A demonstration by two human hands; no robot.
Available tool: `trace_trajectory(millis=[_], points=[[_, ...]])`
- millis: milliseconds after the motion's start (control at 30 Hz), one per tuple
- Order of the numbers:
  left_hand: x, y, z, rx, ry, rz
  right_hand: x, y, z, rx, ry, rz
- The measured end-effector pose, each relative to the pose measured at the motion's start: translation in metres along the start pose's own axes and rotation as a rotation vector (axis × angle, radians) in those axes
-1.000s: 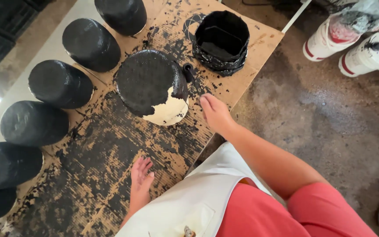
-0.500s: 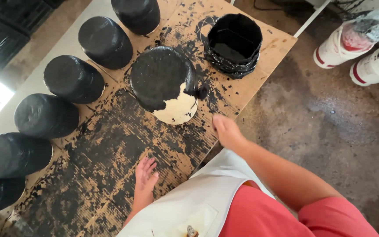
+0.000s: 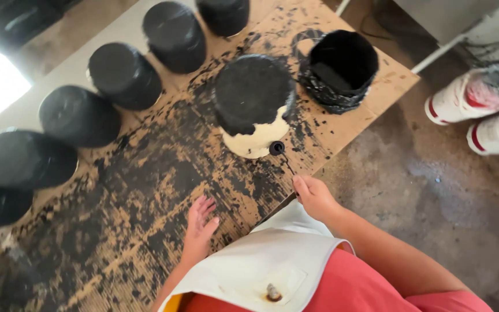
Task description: Waxing cheese wheels by hand using a brush and black wax
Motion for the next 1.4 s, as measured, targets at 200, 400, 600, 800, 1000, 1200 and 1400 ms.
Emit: trace_trajectory(millis=[200, 400, 600, 800, 1000, 1200, 1400], points=[[-0.001, -0.008, -0.011, -0.011, 0.007, -0.013, 0.032, -0.049, 0.03, 0.172, 0.279, -0.297], [0.015, -0.006, -0.009, -0.048, -0.018, -0.084, 0.084, -0.083, 0.069, 0.128, 0.267, -0.276], [0.055, 0.003, 0.011, -0.051, -0.208, -0.248, 0.006, 0.001, 0.026, 0.023, 0.236, -0.504], [0.083, 0.006, 0.017, -0.048, -0.208, -0.326, -0.004, 0.019, 0.014, -0.059, 0.28, -0.553], [0.073, -0.001, 0.008, -0.074, -0.216, -0.361, 0.052, -0.083, 0.076, -0.1, 0.217, -0.188], [0.075, 0.002, 0.008, -0.07, -0.23, -0.36, 0.008, -0.028, 0.045, -0.184, 0.077, -0.12], [0.089, 0.016, 0.011, -0.083, -0.211, -0.359, 0.01, 0.08, 0.001, -0.097, 0.047, -0.462]])
Point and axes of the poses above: each hand's wrist, its own z-axis towards the middle knuckle, its own y-axis out of the back of the hand, x = y × z, the point moved 7 cm from there along z, towards the middle knuckle, and after that the axes turned 14 degrees about y, right-handed, at the moved point
